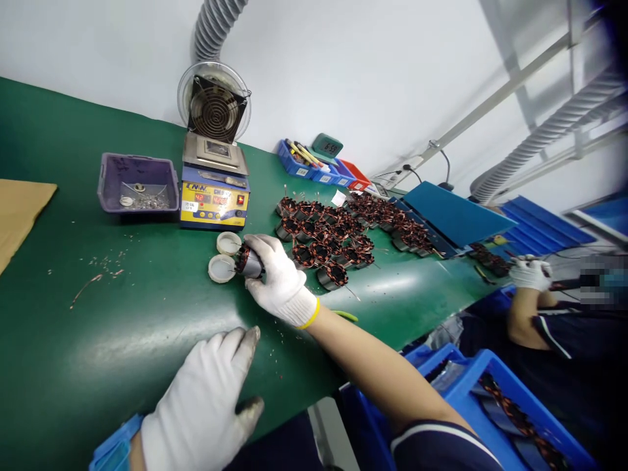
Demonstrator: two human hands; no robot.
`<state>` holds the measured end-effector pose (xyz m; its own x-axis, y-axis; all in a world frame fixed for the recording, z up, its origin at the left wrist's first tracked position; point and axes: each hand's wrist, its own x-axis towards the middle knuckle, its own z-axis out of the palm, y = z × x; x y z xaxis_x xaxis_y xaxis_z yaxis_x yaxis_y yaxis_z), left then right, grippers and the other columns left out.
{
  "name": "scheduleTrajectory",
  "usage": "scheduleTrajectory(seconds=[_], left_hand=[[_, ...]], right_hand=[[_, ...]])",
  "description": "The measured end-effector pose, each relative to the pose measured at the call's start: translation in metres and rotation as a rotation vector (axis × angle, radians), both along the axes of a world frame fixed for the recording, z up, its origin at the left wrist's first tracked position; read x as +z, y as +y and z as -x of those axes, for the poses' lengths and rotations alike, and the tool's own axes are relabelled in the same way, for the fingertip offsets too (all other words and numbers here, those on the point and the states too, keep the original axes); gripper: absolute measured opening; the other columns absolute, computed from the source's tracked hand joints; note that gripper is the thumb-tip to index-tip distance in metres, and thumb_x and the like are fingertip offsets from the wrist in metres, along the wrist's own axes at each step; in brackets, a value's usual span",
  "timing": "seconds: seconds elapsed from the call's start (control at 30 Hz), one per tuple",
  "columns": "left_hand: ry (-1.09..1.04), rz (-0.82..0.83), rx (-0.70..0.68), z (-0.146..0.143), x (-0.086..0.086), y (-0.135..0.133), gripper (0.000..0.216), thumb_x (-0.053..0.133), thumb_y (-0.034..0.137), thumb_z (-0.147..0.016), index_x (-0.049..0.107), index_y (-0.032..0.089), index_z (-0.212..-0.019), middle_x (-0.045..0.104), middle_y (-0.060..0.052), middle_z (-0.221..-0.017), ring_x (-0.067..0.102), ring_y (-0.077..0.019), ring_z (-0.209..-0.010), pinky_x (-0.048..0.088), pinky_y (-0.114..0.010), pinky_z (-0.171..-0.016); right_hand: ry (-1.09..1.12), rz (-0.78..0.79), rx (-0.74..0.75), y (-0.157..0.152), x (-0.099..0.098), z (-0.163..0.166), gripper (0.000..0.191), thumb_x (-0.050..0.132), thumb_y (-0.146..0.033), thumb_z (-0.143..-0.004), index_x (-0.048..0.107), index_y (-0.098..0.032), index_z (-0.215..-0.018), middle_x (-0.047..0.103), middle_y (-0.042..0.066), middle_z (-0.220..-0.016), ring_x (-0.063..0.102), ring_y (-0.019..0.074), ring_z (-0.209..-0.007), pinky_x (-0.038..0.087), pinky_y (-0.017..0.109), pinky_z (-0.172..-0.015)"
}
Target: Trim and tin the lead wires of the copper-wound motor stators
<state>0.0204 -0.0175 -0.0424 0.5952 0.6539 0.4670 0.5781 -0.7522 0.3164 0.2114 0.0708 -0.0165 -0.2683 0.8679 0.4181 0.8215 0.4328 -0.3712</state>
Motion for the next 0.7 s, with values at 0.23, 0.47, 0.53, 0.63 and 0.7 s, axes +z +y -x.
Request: scheduleTrajectory(seconds=[0.23, 0.47, 0.53, 0.63, 0.7], left_hand=[[-0.004, -0.004, -0.001, 0.001, -0.002, -0.001, 0.077, 0.072, 0.021, -0.062, 0.043, 0.009, -0.132, 0.071, -0.018, -0.111, 0.072, -0.0320, -0.093, 0.066, -0.043, -0.077], [-0.019, 0.009, -0.007, -0.001, 0.000, -0.001, 0.073, 0.069, 0.020, -0.062, 0.044, 0.010, -0.131, 0.071, -0.018, -0.114, 0.072, -0.0319, -0.096, 0.065, -0.043, -0.079], [-0.015, 0.014, -0.008, 0.000, 0.002, -0.001, 0.070, 0.066, 0.019, -0.064, 0.044, 0.010, -0.130, 0.071, -0.018, -0.113, 0.072, -0.0315, -0.096, 0.065, -0.043, -0.079], [0.002, 0.022, -0.008, 0.001, 0.002, -0.001, 0.067, 0.064, 0.018, -0.066, 0.044, 0.010, -0.130, 0.071, -0.018, -0.113, 0.072, -0.0318, -0.096, 0.065, -0.044, -0.079], [0.017, 0.024, -0.013, 0.002, 0.000, -0.002, 0.068, 0.065, 0.019, -0.067, 0.043, 0.009, -0.131, 0.070, -0.019, -0.114, 0.071, -0.0329, -0.097, 0.065, -0.045, -0.079]], right_hand=[[-0.002, -0.090, 0.021, -0.002, -0.007, 0.000, 0.072, 0.057, -0.011, -0.072, 0.042, -0.019, -0.142, 0.051, 0.014, -0.138, 0.053, 0.0263, -0.131, 0.050, 0.043, -0.110], [-0.355, -0.372, 0.034, 0.008, 0.021, -0.010, 0.048, 0.056, -0.015, -0.088, 0.051, -0.026, -0.134, 0.059, 0.012, -0.123, 0.058, 0.0274, -0.110, 0.054, 0.045, -0.091], [-0.591, -0.288, 0.058, 0.014, 0.032, -0.005, 0.034, 0.046, -0.017, -0.098, 0.057, -0.030, -0.129, 0.064, 0.010, -0.119, 0.058, 0.0249, -0.101, 0.052, 0.040, -0.079], [-0.819, -0.133, 0.110, 0.021, 0.043, 0.007, 0.035, 0.034, -0.018, -0.104, 0.059, -0.028, -0.125, 0.065, 0.011, -0.121, 0.056, 0.0247, -0.102, 0.049, 0.038, -0.072], [-0.856, -0.059, 0.151, 0.025, 0.047, 0.016, 0.037, 0.029, -0.019, -0.105, 0.061, -0.025, -0.123, 0.065, 0.012, -0.118, 0.054, 0.0257, -0.103, 0.048, 0.039, -0.073]])
